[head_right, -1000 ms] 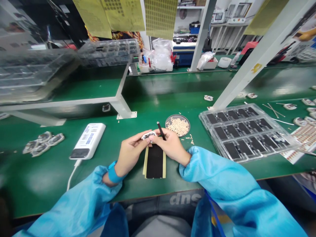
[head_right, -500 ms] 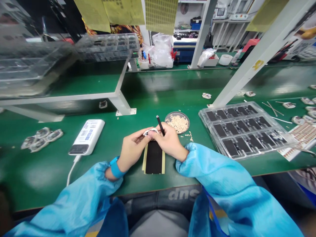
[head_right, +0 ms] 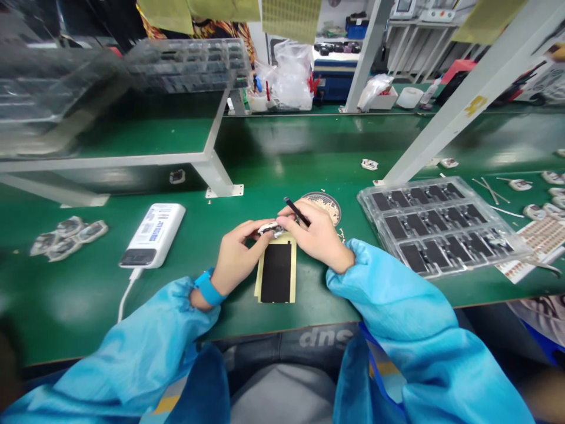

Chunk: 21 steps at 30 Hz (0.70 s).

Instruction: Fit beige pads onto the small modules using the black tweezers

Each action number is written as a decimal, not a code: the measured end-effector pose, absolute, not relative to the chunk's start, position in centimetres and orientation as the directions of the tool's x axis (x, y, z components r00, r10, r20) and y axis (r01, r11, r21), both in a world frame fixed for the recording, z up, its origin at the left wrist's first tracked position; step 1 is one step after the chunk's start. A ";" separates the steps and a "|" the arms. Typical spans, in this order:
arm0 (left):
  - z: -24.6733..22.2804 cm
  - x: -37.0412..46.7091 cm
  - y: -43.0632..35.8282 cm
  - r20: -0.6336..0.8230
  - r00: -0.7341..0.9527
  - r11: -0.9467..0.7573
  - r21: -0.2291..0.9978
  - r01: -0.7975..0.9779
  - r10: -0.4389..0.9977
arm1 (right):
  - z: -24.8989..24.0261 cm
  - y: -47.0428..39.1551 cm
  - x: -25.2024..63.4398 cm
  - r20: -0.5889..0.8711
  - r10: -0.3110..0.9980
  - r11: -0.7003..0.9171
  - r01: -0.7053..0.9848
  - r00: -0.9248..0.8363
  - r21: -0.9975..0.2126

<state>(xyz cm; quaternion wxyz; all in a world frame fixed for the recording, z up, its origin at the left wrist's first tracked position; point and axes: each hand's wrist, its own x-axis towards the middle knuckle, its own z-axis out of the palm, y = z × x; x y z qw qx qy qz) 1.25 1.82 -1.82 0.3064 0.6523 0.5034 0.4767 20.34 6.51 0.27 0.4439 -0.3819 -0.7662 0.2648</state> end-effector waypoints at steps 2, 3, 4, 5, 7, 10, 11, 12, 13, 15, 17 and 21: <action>-1.6 0.9 1.6 0.370 0.077 -0.364 0.819 0.443 0.926 | 0.6 6.4 20.6 0.556 0.745 0.662 0.312 -0.367 -0.681; -1.6 0.8 1.6 0.384 0.089 -0.380 0.803 0.459 0.919 | 0.6 6.3 20.6 0.574 0.711 0.696 0.292 -0.405 -0.656; -1.5 0.8 1.6 0.393 0.095 -0.390 0.794 0.467 0.915 | 0.5 6.3 20.7 0.579 0.687 0.717 0.278 -0.439 -0.640; -1.5 0.7 1.6 0.398 0.096 -0.394 0.788 0.473 0.912 | 0.3 6.3 20.6 0.576 0.670 0.729 0.269 -0.469 -0.629; -1.6 0.7 1.7 0.405 0.094 -0.397 0.779 0.485 0.910 | -0.2 6.3 20.6 0.560 0.655 0.738 0.271 -0.508 -0.618; -1.8 0.7 1.9 0.397 0.105 -0.395 0.777 0.491 0.912 | -0.9 6.2 20.5 0.552 0.656 0.739 0.290 -0.514 -0.608; -1.9 0.6 2.0 0.391 0.111 -0.392 0.779 0.489 0.914 | -1.1 6.1 20.5 0.559 0.656 0.742 0.297 -0.507 -0.601; -2.0 0.6 2.1 0.384 0.117 -0.390 0.781 0.488 0.916 | -1.2 6.0 20.5 0.563 0.656 0.744 0.307 -0.502 -0.593; -2.1 0.5 2.1 0.380 0.121 -0.388 0.782 0.488 0.917 | -1.3 6.0 20.5 0.566 0.655 0.748 0.319 -0.501 -0.582; -2.2 0.4 2.1 0.374 0.125 -0.384 0.778 0.496 0.919 | -1.5 5.9 20.4 0.557 0.654 0.751 0.348 -0.512 -0.562; -2.2 0.4 2.1 0.373 0.127 -0.383 0.770 0.510 0.919 | -1.5 5.9 20.3 0.522 0.662 0.741 0.365 -0.539 -0.563; -2.3 0.3 2.1 0.365 0.160 -0.393 0.759 0.520 0.917 | -0.7 6.3 20.7 0.480 0.655 0.722 0.298 -0.583 -0.624</action>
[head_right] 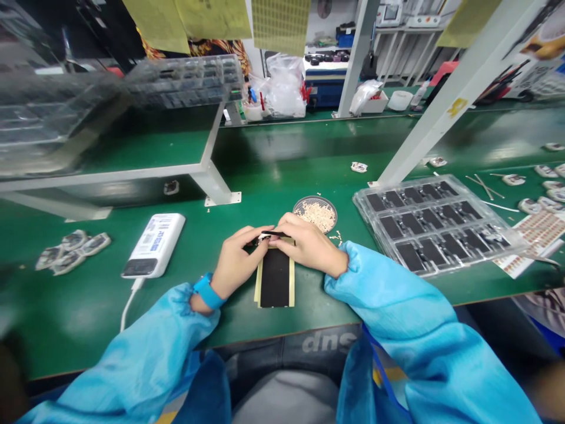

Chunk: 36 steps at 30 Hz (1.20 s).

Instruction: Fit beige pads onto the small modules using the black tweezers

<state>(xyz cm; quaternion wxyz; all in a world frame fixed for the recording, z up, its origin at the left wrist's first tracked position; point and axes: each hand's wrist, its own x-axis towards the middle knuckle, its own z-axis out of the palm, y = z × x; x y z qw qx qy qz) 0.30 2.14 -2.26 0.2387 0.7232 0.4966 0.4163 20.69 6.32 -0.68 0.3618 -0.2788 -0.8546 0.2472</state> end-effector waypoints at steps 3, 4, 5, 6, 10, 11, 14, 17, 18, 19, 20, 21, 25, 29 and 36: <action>-2.4 0.2 2.4 0.338 0.171 -0.376 0.771 0.513 0.926 | 0.5 7.3 22.4 0.494 0.725 0.675 0.355 -0.481 -0.647; -2.5 0.1 2.5 0.327 0.164 -0.364 0.781 0.507 0.931 | 0.7 7.8 23.3 0.477 0.771 0.633 0.427 -0.421 -0.646; -2.6 0.1 2.6 0.315 0.153 -0.348 0.793 0.499 0.937 | 0.8 8.2 24.2 0.446 0.814 0.581 0.514 -0.372 -0.632; -2.6 0.0 2.6 0.299 0.136 -0.327 0.806 0.493 0.944 | 0.8 8.7 25.1 0.406 0.844 0.536 0.600 -0.351 -0.594; -2.8 -0.2 2.6 0.265 0.065 -0.260 0.818 0.512 0.962 | 0.0 9.8 27.2 0.320 0.914 0.391 0.756 -0.250 -0.525; -2.8 -0.2 2.6 0.273 0.057 -0.262 0.810 0.524 0.960 | -0.1 9.8 27.2 0.328 0.917 0.378 0.750 -0.225 -0.542; -2.8 -0.2 3.5 0.312 0.075 -0.299 0.772 0.561 0.947 | -0.2 9.5 26.4 0.369 0.908 0.390 0.715 -0.196 -0.580; -2.3 -0.2 6.8 0.267 0.112 -0.278 0.734 0.619 0.957 | 0.0 8.9 25.5 0.401 0.893 0.429 0.656 -0.204 -0.621; -2.0 -0.1 8.5 0.232 0.110 -0.248 0.730 0.637 0.966 | 0.0 8.7 25.3 0.409 0.889 0.441 0.631 -0.207 -0.639; -1.7 -0.1 10.4 0.209 0.101 -0.223 0.722 0.655 0.973 | 0.0 8.6 25.1 0.418 0.884 0.452 0.603 -0.207 -0.657; -1.3 0.0 12.3 0.197 0.087 -0.203 0.711 0.673 0.977 | 0.1 8.4 25.0 0.428 0.881 0.461 0.579 -0.205 -0.673; -0.9 0.1 14.1 0.199 0.061 -0.184 0.690 0.700 0.978 | 0.1 8.3 24.9 0.435 0.879 0.464 0.560 -0.195 -0.686; 0.3 1.8 19.1 0.258 0.017 -0.163 0.557 0.814 0.966 | 0.5 7.9 24.7 0.446 0.879 0.464 0.511 -0.166 -0.724; 0.9 6.3 20.7 0.310 0.173 -0.300 0.432 0.850 0.935 | 1.6 7.2 24.2 0.480 0.850 0.523 0.438 -0.216 -0.731; 0.1 18.3 25.5 0.201 0.478 -0.519 0.361 0.775 0.855 | 2.9 6.5 24.2 0.702 0.708 0.647 0.461 -0.069 -0.607</action>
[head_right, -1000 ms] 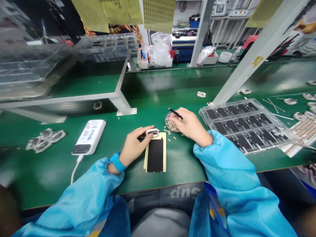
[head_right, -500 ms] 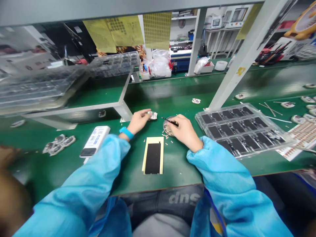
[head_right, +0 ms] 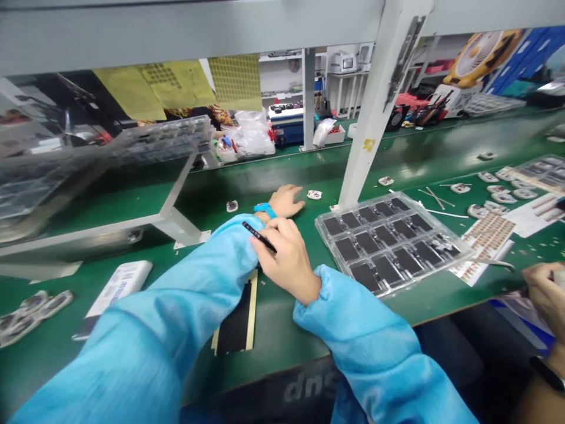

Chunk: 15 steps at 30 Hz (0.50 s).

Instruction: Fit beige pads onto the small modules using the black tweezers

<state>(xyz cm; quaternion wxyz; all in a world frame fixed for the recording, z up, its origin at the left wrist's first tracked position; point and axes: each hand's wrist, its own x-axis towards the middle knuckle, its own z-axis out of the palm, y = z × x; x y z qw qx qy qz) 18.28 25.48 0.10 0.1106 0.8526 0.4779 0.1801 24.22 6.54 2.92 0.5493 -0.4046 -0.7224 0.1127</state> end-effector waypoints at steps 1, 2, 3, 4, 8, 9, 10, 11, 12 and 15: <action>-0.3 19.7 26.3 0.184 0.483 -0.515 0.370 0.773 0.856 | 2.9 6.6 24.3 0.714 0.698 0.653 0.458 -0.055 -0.603; -0.7 20.9 27.1 0.166 0.476 -0.501 0.384 0.776 0.864 | 2.8 6.7 24.4 0.721 0.691 0.655 0.460 -0.046 -0.599; -1.1 21.9 27.7 0.151 0.464 -0.483 0.401 0.779 0.873 | 2.7 6.8 24.4 0.723 0.689 0.654 0.468 -0.044 -0.595; -1.5 22.6 28.2 0.138 0.453 -0.466 0.421 0.778 0.881 | 2.6 6.9 24.5 0.717 0.696 0.643 0.478 -0.040 -0.598; -2.2 22.3 29.0 0.112 0.462 -0.445 0.538 0.716 0.880 | 2.2 7.2 24.5 0.522 0.853 0.484 0.367 0.005 -0.794; -2.0 21.6 28.9 0.105 0.458 -0.428 0.580 0.693 0.883 | 2.2 7.3 24.5 0.421 0.907 0.405 0.268 0.002 -0.874; -1.8 20.6 28.6 0.094 0.443 -0.399 0.627 0.669 0.891 | 2.2 7.3 24.4 0.314 0.949 0.313 0.147 -0.018 -0.938; -1.4 19.5 28.1 0.082 0.419 -0.358 0.680 0.640 0.904 | 2.3 7.4 24.3 0.213 0.975 0.215 0.027 -0.058 -0.976; -1.0 18.2 27.5 0.069 0.385 -0.307 0.737 0.602 0.921 | 2.4 7.4 24.1 0.131 0.985 0.124 -0.074 -0.108 -0.990; 0.5 13.5 24.0 0.000 0.282 -0.122 0.902 0.415 0.959 | 2.5 7.2 23.7 0.028 0.968 -0.019 -0.186 -0.251 -0.982</action>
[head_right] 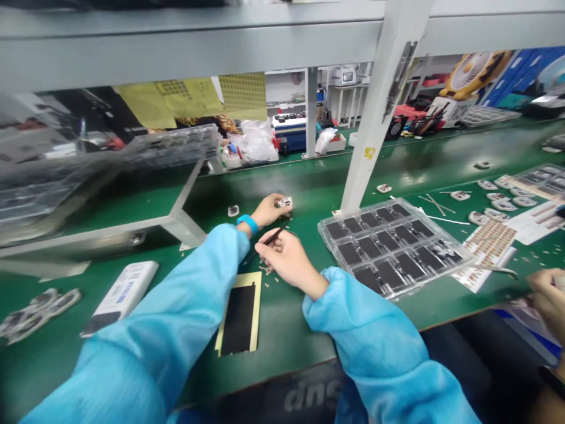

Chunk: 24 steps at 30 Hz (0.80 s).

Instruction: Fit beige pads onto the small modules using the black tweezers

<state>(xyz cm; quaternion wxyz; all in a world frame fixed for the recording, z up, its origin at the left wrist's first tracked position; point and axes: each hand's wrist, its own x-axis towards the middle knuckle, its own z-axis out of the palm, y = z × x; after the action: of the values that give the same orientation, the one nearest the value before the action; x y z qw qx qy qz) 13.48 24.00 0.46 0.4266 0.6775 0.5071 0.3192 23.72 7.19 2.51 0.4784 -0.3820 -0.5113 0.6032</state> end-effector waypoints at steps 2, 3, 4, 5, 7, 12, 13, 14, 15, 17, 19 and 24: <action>1.3 9.9 20.6 -0.066 0.259 -0.004 0.965 0.261 0.964 | 2.4 6.9 23.4 0.023 0.945 -0.036 -0.173 -0.327 -0.984; 1.7 8.2 18.7 -0.093 0.256 0.043 0.980 0.195 0.962 | 2.3 6.7 23.3 0.021 0.933 -0.041 -0.164 -0.360 -0.986; 1.9 6.4 16.8 -0.120 0.255 0.088 0.987 0.131 0.960 | 2.2 6.4 23.2 0.016 0.921 -0.047 -0.152 -0.389 -0.987; 2.0 4.7 14.9 -0.150 0.261 0.138 0.988 0.065 0.954 | 2.0 6.2 23.0 0.015 0.909 -0.044 -0.132 -0.416 -0.990; 1.9 1.8 11.4 -0.234 0.290 0.285 0.947 -0.149 0.928 | 1.8 5.6 22.7 0.031 0.879 0.004 -0.058 -0.475 -0.998; 0.7 -2.6 6.5 -0.293 0.242 0.353 0.898 -0.262 0.925 | 0.6 4.1 21.4 0.058 0.839 0.171 0.161 -0.541 -0.972; 0.6 -2.9 6.0 -0.298 0.246 0.353 0.910 -0.219 0.922 | 0.3 4.0 21.2 0.070 0.854 0.186 0.176 -0.516 -0.967; 0.5 -3.1 5.6 -0.307 0.257 0.357 0.918 -0.174 0.916 | 0.0 4.0 21.1 0.092 0.869 0.206 0.186 -0.487 -0.961; 0.6 -3.1 5.3 -0.315 0.275 0.360 0.924 -0.130 0.908 | -0.2 4.1 21.2 0.121 0.877 0.236 0.198 -0.465 -0.951; 0.7 -2.8 4.6 -0.308 0.320 0.343 0.937 -0.060 0.896 | -0.3 4.6 21.6 0.194 0.876 0.324 0.243 -0.441 -0.914; 0.8 -2.2 3.9 -0.268 0.365 0.292 0.956 -0.010 0.892 | -0.3 5.5 22.4 0.265 0.861 0.420 0.313 -0.434 -0.852; -0.5 -0.3 2.5 -0.180 0.387 0.147 0.983 0.112 0.904 | -0.5 7.4 23.9 0.318 0.862 0.477 0.423 -0.394 -0.770</action>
<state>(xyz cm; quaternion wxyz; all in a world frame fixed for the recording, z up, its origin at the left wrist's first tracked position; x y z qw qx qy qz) -0.35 2.53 -0.46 0.6104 0.5666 0.4484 0.3245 23.87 7.38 -0.47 0.3641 -0.4127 -0.7785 0.3017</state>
